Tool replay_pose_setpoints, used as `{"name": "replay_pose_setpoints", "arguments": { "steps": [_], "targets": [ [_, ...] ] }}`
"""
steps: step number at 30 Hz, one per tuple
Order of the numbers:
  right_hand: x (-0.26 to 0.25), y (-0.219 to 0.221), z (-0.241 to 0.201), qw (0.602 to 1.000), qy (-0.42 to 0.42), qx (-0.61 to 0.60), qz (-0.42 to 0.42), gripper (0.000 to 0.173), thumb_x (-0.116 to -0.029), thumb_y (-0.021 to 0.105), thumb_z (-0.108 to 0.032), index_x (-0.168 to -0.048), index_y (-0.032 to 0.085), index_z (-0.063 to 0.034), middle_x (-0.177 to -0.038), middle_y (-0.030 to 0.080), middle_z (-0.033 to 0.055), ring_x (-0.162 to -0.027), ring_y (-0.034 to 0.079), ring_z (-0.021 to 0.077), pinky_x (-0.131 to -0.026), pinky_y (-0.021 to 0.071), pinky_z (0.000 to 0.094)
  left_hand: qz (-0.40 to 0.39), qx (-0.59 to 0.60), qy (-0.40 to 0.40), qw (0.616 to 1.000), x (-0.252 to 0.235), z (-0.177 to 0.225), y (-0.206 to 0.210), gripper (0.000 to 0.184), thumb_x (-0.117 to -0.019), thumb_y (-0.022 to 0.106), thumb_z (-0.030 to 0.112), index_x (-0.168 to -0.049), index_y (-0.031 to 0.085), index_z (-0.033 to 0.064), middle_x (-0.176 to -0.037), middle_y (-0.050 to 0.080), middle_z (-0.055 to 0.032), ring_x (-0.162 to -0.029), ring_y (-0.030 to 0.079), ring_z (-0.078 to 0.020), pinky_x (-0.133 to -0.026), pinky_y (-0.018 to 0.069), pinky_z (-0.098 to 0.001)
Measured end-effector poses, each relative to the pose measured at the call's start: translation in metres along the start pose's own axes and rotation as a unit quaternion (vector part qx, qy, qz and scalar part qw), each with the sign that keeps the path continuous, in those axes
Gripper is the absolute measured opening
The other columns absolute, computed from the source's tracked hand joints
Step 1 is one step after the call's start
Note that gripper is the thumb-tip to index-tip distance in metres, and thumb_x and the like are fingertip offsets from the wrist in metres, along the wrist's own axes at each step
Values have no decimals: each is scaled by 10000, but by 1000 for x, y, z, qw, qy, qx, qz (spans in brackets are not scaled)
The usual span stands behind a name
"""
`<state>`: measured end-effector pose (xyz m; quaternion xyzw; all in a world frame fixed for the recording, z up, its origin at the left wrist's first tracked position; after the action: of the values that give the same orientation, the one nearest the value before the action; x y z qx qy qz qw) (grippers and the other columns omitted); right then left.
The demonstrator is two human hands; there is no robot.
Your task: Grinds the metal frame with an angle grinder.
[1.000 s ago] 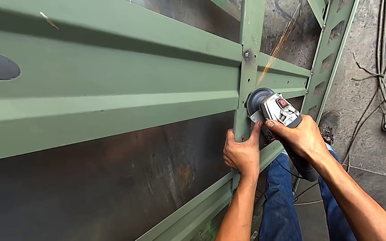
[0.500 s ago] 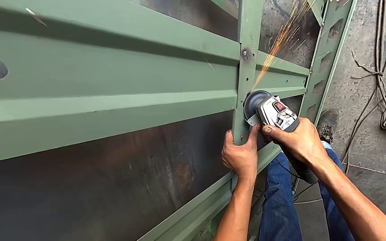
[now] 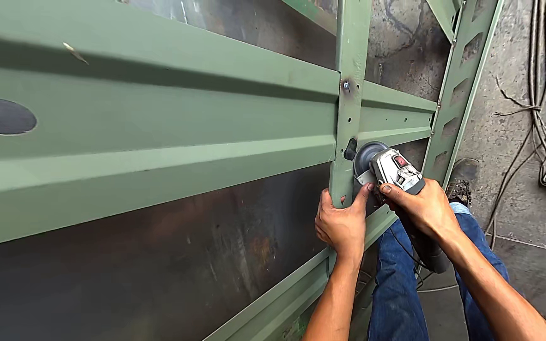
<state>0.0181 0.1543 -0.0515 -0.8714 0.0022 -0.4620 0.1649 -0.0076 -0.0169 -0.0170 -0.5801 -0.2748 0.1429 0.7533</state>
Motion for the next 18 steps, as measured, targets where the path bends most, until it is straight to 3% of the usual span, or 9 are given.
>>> {"name": "replay_pose_setpoints", "arguments": {
  "steps": [5,8,12,18],
  "targets": [
    [5,6,-3,999,-2,-40,8,725,-646,568,-973,-712,656,-257,-561,605,-30,-453,569,142,-413,448,414,10,0,10,1000,-1,-2,1,666,-612,791,788,-904,655,205,-691,612,12,-642,604,-207,-584,449,-495],
    [-1,8,-9,999,-7,-37,18,736,-636,557,-985,-742,677,-267,-600,633,-49,-523,620,135,-482,500,438,12,5,9,1000,-1,-3,2,651,-638,770,795,-908,661,212,-684,615,19,-640,610,-197,-587,458,-492],
    [-4,4,-12,1000,7,-14,20,741,-628,548,-994,-690,646,-262,-583,611,-38,-522,609,152,-477,479,454,15,-1,5,1000,-2,-1,3,652,-626,777,795,-871,650,204,-667,602,16,-629,599,-203,-591,447,-498],
    [-8,2,-14,999,-8,-32,14,715,-651,576,-964,-716,663,-258,-589,630,-35,-515,620,148,-468,491,446,24,-12,-15,1000,-2,5,4,669,-619,764,815,-854,634,202,-654,576,6,-625,587,-219,-578,428,-493]
  ]
}}
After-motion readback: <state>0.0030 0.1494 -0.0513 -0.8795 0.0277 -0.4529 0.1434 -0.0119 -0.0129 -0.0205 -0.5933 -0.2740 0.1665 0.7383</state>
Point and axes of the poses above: each hand's wrist, its own x-axis away from the middle knuckle, its own y-axis out of the palm, z = x × y, the point moved 2 cm from there along -x, towards the middle knuckle
